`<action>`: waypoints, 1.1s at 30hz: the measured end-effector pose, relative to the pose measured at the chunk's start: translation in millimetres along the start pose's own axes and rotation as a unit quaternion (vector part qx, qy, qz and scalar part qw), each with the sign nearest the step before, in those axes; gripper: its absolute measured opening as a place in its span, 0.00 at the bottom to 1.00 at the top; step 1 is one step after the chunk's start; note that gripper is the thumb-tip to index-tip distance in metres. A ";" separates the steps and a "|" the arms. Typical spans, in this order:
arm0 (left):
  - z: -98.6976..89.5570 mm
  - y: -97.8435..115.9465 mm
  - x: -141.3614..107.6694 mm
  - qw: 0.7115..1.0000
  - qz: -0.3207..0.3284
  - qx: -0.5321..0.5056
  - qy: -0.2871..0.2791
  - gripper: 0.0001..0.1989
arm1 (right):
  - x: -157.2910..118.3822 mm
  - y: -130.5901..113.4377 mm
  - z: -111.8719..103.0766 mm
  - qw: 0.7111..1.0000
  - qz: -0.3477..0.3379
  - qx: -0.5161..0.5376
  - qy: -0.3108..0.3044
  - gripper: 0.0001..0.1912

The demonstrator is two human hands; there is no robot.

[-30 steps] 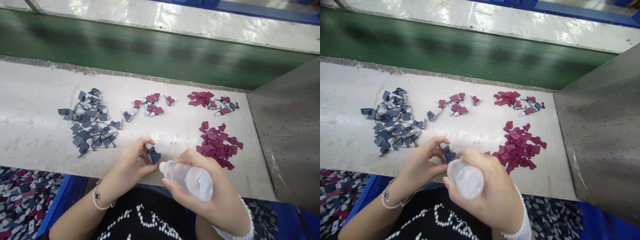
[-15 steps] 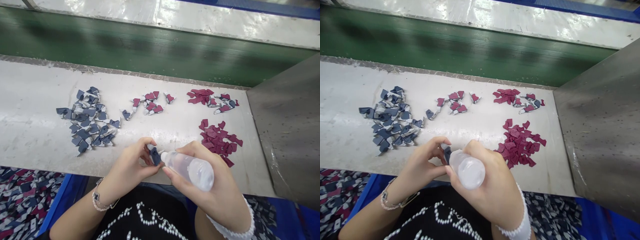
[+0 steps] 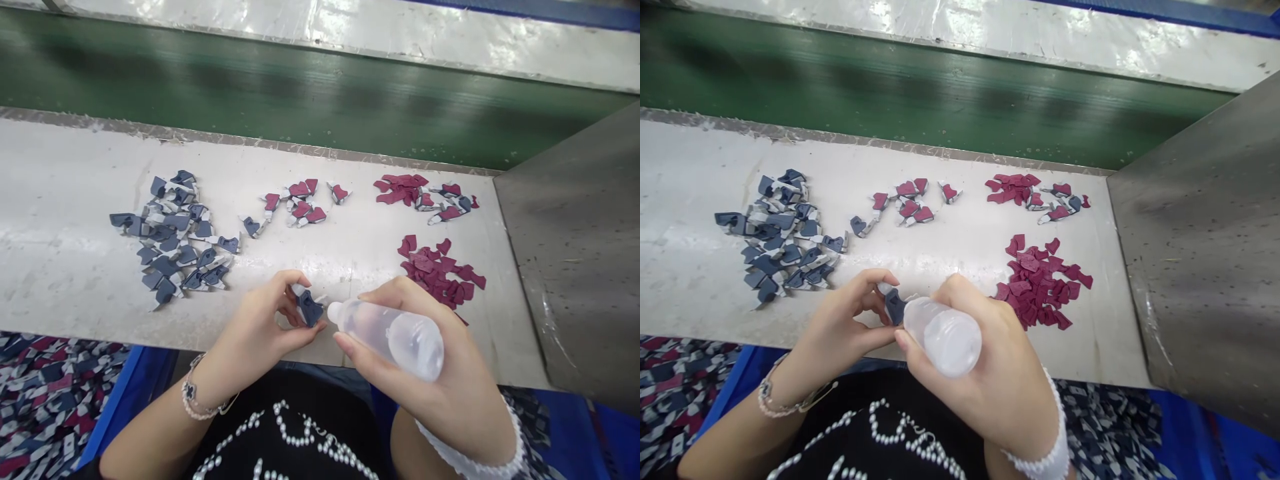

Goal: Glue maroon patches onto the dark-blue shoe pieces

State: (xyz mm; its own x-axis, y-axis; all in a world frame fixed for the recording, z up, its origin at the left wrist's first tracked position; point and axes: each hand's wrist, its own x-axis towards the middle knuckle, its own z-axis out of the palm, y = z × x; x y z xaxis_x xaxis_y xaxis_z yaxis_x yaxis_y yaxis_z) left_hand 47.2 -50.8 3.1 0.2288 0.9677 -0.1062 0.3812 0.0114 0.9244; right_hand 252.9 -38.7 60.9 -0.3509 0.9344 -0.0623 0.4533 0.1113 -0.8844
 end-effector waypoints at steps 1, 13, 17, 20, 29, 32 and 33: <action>-0.1 -0.1 -0.2 1.000 -0.003 0.000 0.002 0.22 | -0.2 -0.3 -0.1 1.000 0.002 -0.003 0.002 0.11; -0.2 0.2 0.1 1.000 0.009 0.004 0.004 0.21 | -1.6 -5.4 -2.5 1.000 -0.012 -0.020 -0.005 0.09; -4.3 -1.7 0.2 1.000 -0.002 -0.022 0.017 0.20 | -3.7 -1.8 -11.6 0.999 -0.035 0.007 0.021 0.10; -10.4 -4.6 -0.4 0.998 -0.005 -0.026 0.052 0.19 | -0.7 9.7 -24.1 0.994 -0.050 -0.006 0.102 0.17; -21.6 -17.7 0.8 0.993 -0.068 -0.055 0.081 0.20 | 46.1 63.7 -5.3 0.960 0.039 0.256 -0.104 0.25; -23.7 -23.4 0.0 0.988 -0.099 -0.090 0.083 0.21 | 59.7 65.9 8.3 0.939 0.042 0.315 -0.134 0.23; -24.6 -25.4 -0.6 0.986 -0.107 -0.103 0.077 0.20 | 63.1 64.8 11.2 0.939 0.046 0.314 -0.130 0.22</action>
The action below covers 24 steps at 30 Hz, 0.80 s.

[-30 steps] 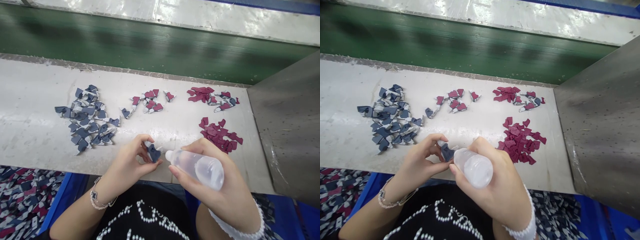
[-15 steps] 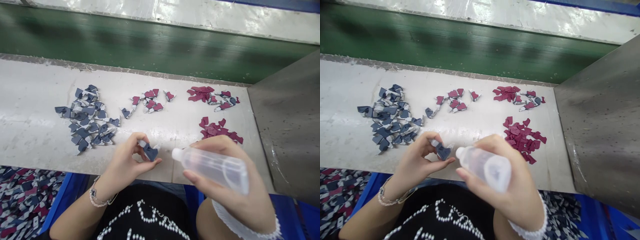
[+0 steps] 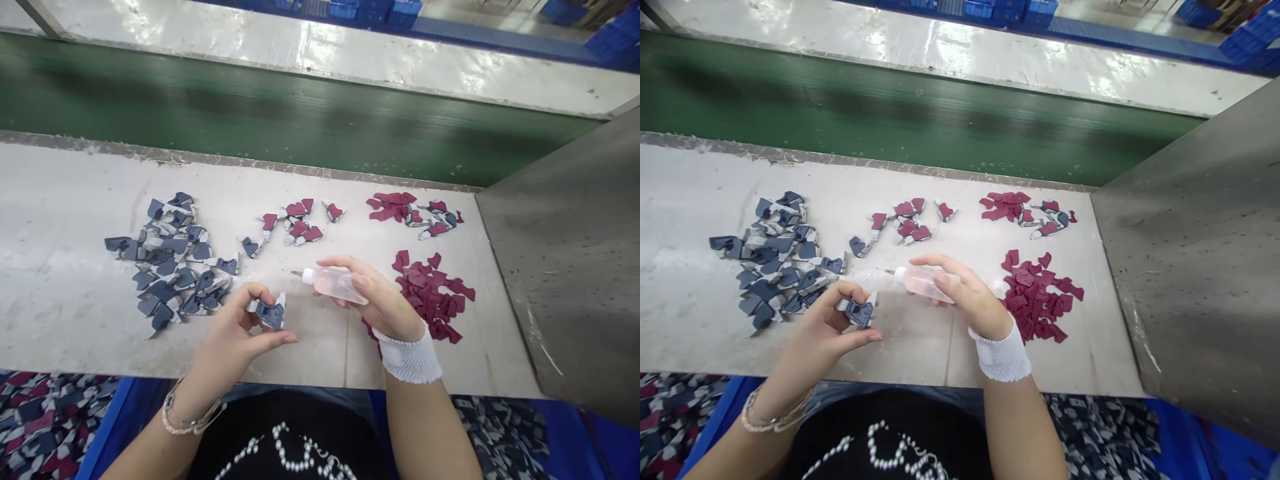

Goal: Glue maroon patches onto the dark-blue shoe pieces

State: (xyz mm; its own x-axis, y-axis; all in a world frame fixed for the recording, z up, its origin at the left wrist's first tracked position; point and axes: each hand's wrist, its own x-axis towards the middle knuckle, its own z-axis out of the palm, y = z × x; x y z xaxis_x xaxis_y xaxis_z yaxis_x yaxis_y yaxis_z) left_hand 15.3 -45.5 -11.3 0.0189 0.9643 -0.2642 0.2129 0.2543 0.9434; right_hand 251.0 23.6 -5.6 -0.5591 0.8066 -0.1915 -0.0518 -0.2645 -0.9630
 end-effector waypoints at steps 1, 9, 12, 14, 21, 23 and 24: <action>-1.4 -1.9 0.0 1.000 -0.009 -0.010 -0.011 0.20 | 3.5 -0.4 1.8 1.000 0.001 -0.010 0.007 0.20; -5.5 -15.4 2.7 0.999 -0.010 0.028 -0.041 0.14 | 33.4 7.2 3.8 0.979 -0.057 -0.197 0.016 0.16; -2.9 -18.9 3.7 0.999 0.007 0.042 -0.029 0.15 | 32.5 7.7 1.7 0.969 -0.037 -0.244 0.021 0.20; -0.6 -20.9 3.6 0.999 0.020 0.037 -0.024 0.15 | 17.9 3.8 -2.8 0.957 -0.020 -0.285 0.053 0.25; 13.1 -24.8 2.4 0.997 0.065 0.004 -0.034 0.11 | -57.4 9.9 -19.5 0.842 0.100 -0.514 0.128 0.09; 17.3 -24.4 2.6 0.997 0.074 0.006 -0.034 0.11 | -61.6 18.5 -19.2 0.845 0.107 -0.510 0.116 0.10; 18.9 -23.8 2.5 0.996 0.077 0.008 -0.035 0.11 | -60.7 21.9 -19.0 0.848 0.110 -0.506 0.109 0.10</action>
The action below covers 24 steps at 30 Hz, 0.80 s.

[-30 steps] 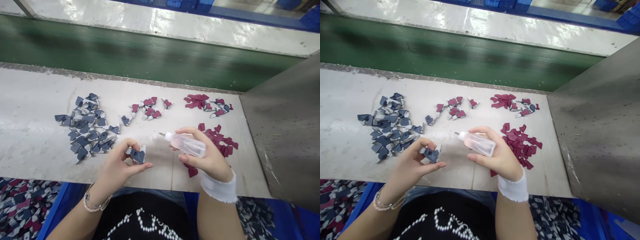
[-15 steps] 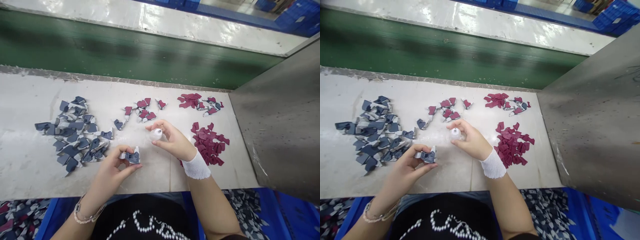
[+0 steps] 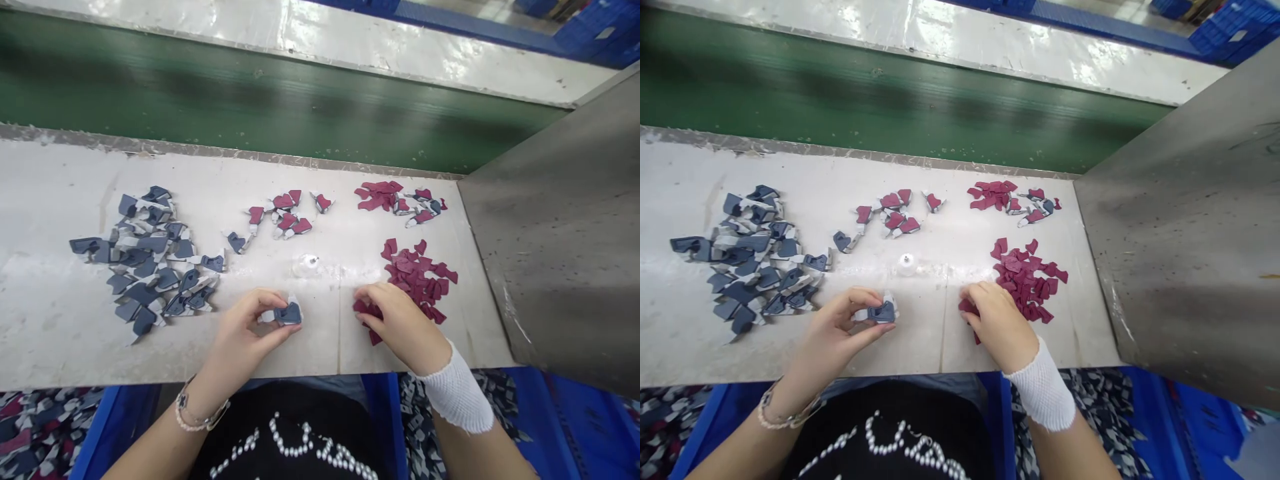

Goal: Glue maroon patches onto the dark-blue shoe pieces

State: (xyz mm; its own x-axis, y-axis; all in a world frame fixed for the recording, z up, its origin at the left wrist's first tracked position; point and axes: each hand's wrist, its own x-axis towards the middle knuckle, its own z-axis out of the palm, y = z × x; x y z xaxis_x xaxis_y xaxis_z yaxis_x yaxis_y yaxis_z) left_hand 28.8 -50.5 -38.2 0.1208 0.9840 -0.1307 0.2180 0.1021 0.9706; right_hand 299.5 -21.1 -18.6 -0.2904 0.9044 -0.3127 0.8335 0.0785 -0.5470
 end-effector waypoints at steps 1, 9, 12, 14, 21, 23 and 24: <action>1.3 0.9 0.0 1.000 0.004 0.002 -0.001 0.11 | 2.2 0.4 2.2 1.000 0.000 0.006 -0.007 0.11; 16.5 6.9 -6.1 1.000 0.005 -0.017 0.011 0.09 | 11.0 -21.7 -15.3 0.996 -0.008 0.084 -0.020 0.04; 28.0 2.5 -7.9 0.999 0.029 0.001 0.040 0.08 | 4.5 -38.8 -16.4 0.967 -0.034 0.247 -0.050 0.04; 34.3 -1.2 -8.3 0.996 0.057 0.018 0.061 0.09 | 2.0 -47.4 -10.3 0.922 -0.048 0.377 -0.071 0.06; 36.3 0.2 -7.3 0.984 0.132 0.091 0.073 0.09 | 6.8 -50.6 11.7 0.893 0.020 0.443 -0.075 0.12; 34.9 2.2 -7.3 0.985 0.133 0.092 0.067 0.10 | 8.1 -49.8 11.3 0.892 0.023 0.447 -0.069 0.12; 34.4 3.0 -7.3 0.984 0.136 0.091 0.065 0.11 | 8.5 -49.8 10.5 0.890 0.024 0.450 -0.066 0.12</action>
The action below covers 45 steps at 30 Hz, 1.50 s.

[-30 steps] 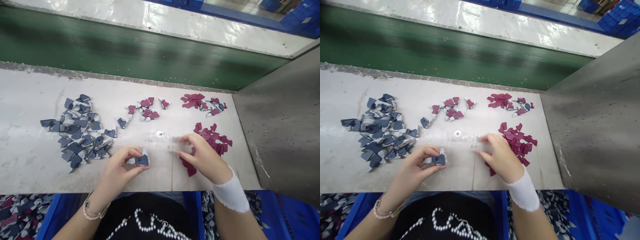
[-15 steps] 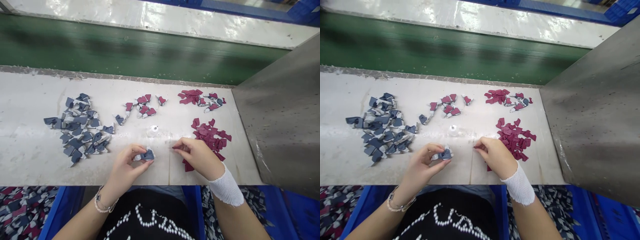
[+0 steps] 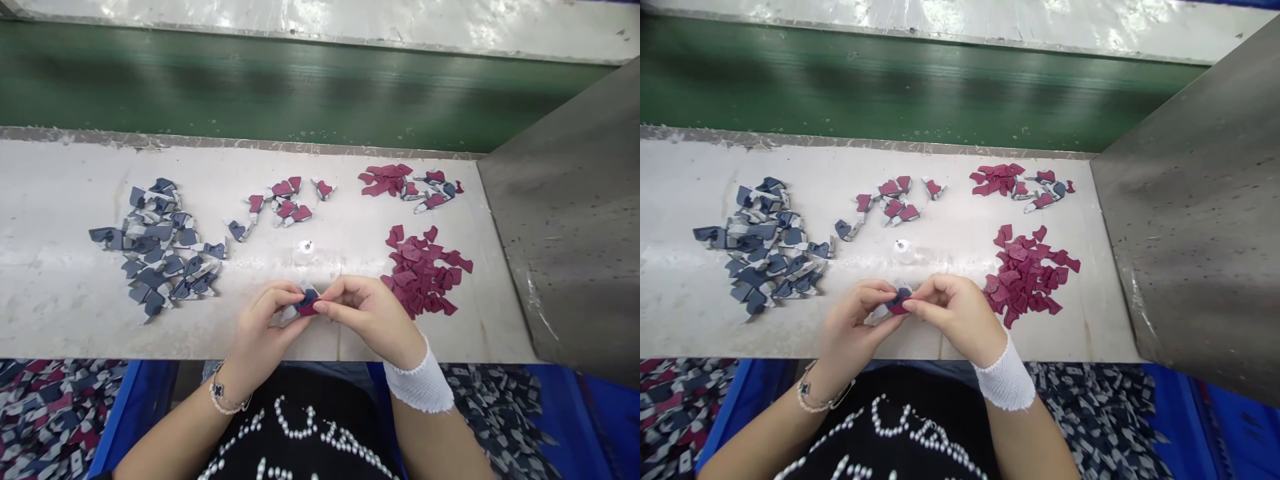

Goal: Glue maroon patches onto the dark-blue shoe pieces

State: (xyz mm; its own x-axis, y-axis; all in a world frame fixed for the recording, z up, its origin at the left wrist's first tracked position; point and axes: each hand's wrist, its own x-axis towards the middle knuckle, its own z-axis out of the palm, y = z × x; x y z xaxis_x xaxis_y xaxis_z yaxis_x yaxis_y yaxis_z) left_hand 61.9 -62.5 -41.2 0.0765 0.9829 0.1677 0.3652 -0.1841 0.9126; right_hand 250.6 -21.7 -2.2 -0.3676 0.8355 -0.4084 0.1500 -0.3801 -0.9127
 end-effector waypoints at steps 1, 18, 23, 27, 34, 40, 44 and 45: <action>-0.3 0.6 0.3 1.000 0.003 -0.002 0.000 0.11 | 0.2 -0.8 -0.4 1.000 0.001 0.004 0.002 0.12; -13.9 9.3 2.7 0.995 0.044 -0.082 -0.022 0.13 | 3.3 -4.6 -5.6 0.996 -0.012 -0.002 -0.088 0.12; -19.7 9.6 -0.1 0.995 0.054 -0.078 -0.027 0.15 | -1.4 -9.6 -3.0 0.991 -0.049 -0.017 -0.124 0.12; -21.4 13.9 -0.1 0.995 0.062 -0.076 -0.031 0.14 | -9.0 -15.9 4.3 0.986 -0.103 -0.096 -0.091 0.09; -23.1 16.2 4.1 0.992 0.115 -0.040 -0.028 0.14 | -13.8 -17.7 9.3 0.978 -0.131 -0.148 -0.068 0.08; -24.9 14.4 3.5 0.993 0.088 -0.070 -0.042 0.14 | -16.2 -20.0 16.4 0.974 -0.081 -0.198 -0.070 0.11; -24.6 12.9 -0.5 0.992 0.108 -0.061 -0.022 0.14 | -17.6 -22.0 23.6 0.967 -0.096 -0.232 -0.050 0.11; -24.4 12.1 -1.3 0.991 0.118 -0.058 -0.017 0.15 | -18.1 -23.2 24.2 0.967 -0.096 -0.231 -0.050 0.11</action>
State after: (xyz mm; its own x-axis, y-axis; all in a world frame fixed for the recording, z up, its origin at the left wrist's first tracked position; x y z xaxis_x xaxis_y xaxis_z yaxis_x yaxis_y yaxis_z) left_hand 43.5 -65.7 -21.3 0.1780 0.9116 0.3705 0.2247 -0.4042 0.8866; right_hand 231.5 -37.7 26.7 -0.5135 0.8216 -0.2476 0.4550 0.0161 -0.8903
